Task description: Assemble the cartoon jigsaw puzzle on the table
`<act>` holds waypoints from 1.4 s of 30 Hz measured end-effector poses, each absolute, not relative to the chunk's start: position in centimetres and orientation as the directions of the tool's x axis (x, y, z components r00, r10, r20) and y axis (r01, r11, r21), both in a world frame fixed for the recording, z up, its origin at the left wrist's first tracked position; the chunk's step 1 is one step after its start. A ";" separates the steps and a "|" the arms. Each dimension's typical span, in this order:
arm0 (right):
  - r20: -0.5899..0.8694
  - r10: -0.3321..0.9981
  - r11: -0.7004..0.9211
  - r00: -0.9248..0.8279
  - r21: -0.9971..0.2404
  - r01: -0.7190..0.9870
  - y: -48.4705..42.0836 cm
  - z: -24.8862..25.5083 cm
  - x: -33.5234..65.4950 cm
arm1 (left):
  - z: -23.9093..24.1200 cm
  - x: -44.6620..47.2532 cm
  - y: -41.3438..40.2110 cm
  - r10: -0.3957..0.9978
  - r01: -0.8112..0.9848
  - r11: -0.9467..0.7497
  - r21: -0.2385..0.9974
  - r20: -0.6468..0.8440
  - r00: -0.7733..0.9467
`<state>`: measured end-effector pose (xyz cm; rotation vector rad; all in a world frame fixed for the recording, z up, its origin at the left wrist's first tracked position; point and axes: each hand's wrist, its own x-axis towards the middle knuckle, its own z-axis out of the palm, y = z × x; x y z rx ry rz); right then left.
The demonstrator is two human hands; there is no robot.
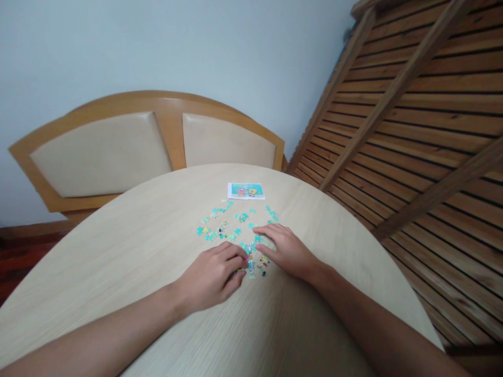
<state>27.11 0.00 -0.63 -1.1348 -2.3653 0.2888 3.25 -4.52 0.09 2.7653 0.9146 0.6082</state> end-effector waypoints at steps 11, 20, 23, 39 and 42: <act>0.257 0.692 0.721 -0.675 -0.298 0.626 -0.6 1.7 28.4 | 0.1 3.3 -4.6 0.639 0.584 -0.769 0.260 0.319 0.700; 0.145 0.672 0.731 -0.727 -0.287 0.619 -1.2 2.8 28.5 | 0.4 3.3 -4.6 0.645 0.587 -0.764 0.267 0.327 0.691; 0.162 0.738 0.673 -0.655 -0.232 0.702 -0.5 2.4 29.4 | 0.3 3.3 -4.6 0.634 0.574 -0.773 0.270 0.324 0.702; 0.318 0.749 0.659 -0.582 -0.443 0.607 0.3 -0.3 28.4 | 0.4 3.3 -4.8 0.535 0.458 -0.843 0.283 0.340 0.773; 0.328 0.779 0.626 -0.534 -0.447 0.639 0.1 0.0 28.3 | 0.3 3.2 -4.8 0.519 0.442 -0.852 0.282 0.340 0.784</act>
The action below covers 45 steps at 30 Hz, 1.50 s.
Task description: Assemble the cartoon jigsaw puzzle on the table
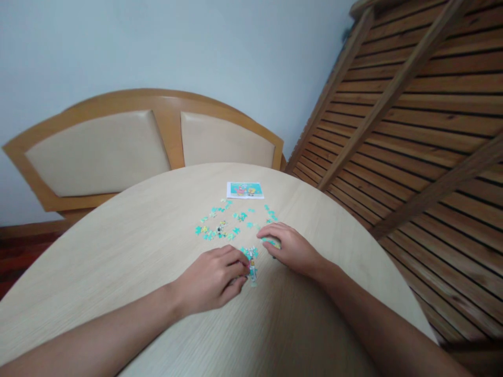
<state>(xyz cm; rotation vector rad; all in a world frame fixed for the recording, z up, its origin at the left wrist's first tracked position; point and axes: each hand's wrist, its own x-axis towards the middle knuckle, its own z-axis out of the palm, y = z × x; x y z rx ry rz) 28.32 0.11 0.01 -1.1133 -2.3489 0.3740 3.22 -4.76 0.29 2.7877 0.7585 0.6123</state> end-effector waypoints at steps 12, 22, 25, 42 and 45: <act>0.307 0.819 0.572 -0.484 -0.386 0.724 0.0 -0.5 27.9 | 0.3 3.3 -4.7 0.490 0.409 -0.867 0.283 0.345 0.801; 0.274 0.872 0.487 -0.405 -0.427 0.761 0.0 -0.6 28.1 | 0.3 3.3 -4.7 0.446 0.344 -0.882 0.323 0.333 0.831; 0.262 0.887 0.460 -0.379 -0.447 0.767 0.1 -0.9 28.1 | 0.2 3.3 -4.7 0.449 0.344 -0.878 0.333 0.319 0.835; 0.239 0.887 0.434 -0.394 -0.720 0.541 0.0 -0.5 27.0 | 0.2 3.2 -4.6 0.463 0.357 -0.868 0.344 0.304 0.832; 0.248 0.883 0.445 -0.399 -0.714 0.540 -0.1 -0.6 27.0 | 0.2 3.2 -4.6 0.465 0.357 -0.867 0.349 0.306 0.831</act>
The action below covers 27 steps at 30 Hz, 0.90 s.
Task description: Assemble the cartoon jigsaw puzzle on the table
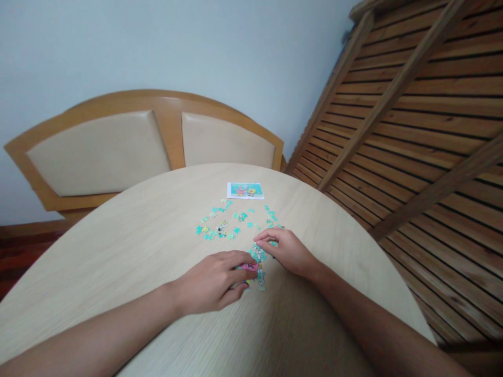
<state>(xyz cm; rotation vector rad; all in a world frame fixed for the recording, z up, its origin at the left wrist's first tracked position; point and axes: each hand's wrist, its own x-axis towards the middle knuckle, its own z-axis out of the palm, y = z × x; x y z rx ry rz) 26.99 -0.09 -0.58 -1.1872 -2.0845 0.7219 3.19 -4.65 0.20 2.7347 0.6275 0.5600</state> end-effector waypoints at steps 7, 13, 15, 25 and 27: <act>0.286 0.851 0.506 -0.440 -0.669 0.544 -0.3 -0.4 27.0 | 0.2 3.2 -4.7 0.465 0.361 -0.867 0.344 0.296 0.834; 0.277 0.871 0.481 -0.407 -0.655 0.583 -0.1 -0.7 27.0 | 0.2 3.2 -4.6 0.462 0.362 -0.870 0.336 0.296 0.836; 0.272 0.875 0.474 -0.401 -0.649 0.595 0.0 -0.6 27.1 | 0.2 3.2 -4.6 0.462 0.360 -0.870 0.337 0.300 0.835; 0.252 0.870 0.484 -0.423 -0.598 0.639 0.2 -0.5 27.4 | 0.2 3.1 -4.6 0.459 0.360 -0.872 0.331 0.298 0.837; 0.255 0.883 0.465 -0.395 -0.596 0.654 0.2 -0.6 27.5 | 0.3 3.1 -4.6 0.459 0.366 -0.874 0.320 0.296 0.837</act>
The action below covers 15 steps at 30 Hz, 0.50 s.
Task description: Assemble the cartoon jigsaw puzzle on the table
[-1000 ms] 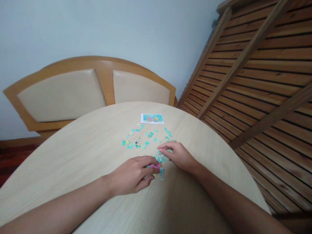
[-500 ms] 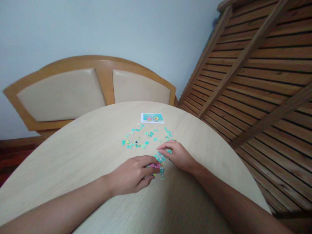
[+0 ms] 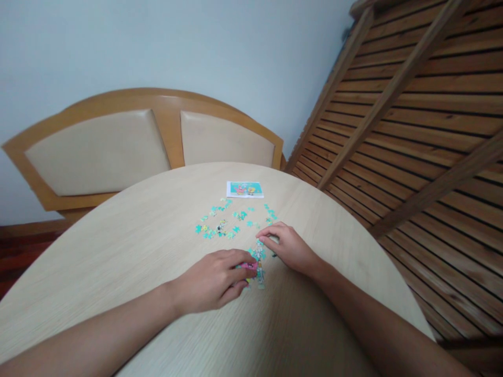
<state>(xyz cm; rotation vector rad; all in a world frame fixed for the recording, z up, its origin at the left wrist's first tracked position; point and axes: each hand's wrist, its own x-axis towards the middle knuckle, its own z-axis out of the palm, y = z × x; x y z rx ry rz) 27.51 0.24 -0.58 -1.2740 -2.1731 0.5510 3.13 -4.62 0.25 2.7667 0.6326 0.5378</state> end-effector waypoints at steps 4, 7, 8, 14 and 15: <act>0.236 0.895 0.441 -0.380 -0.600 0.667 0.3 -0.5 27.7 | 0.3 3.1 -4.6 0.462 0.370 -0.874 0.313 0.304 0.833; 0.226 0.891 0.445 -0.393 -0.600 0.665 0.3 -0.4 27.8 | 0.3 3.1 -4.7 0.459 0.368 -0.875 0.314 0.300 0.836; 0.228 0.889 0.449 -0.397 -0.602 0.661 0.3 -0.4 27.8 | 0.3 3.1 -4.7 0.458 0.368 -0.876 0.313 0.298 0.838; 0.218 0.892 0.439 -0.397 -0.630 0.640 0.3 -0.5 27.7 | 0.3 3.1 -4.7 0.455 0.365 -0.877 0.313 0.298 0.839; 0.215 0.893 0.435 -0.394 -0.631 0.642 0.3 -0.5 27.8 | 0.3 3.1 -4.7 0.455 0.365 -0.877 0.313 0.300 0.838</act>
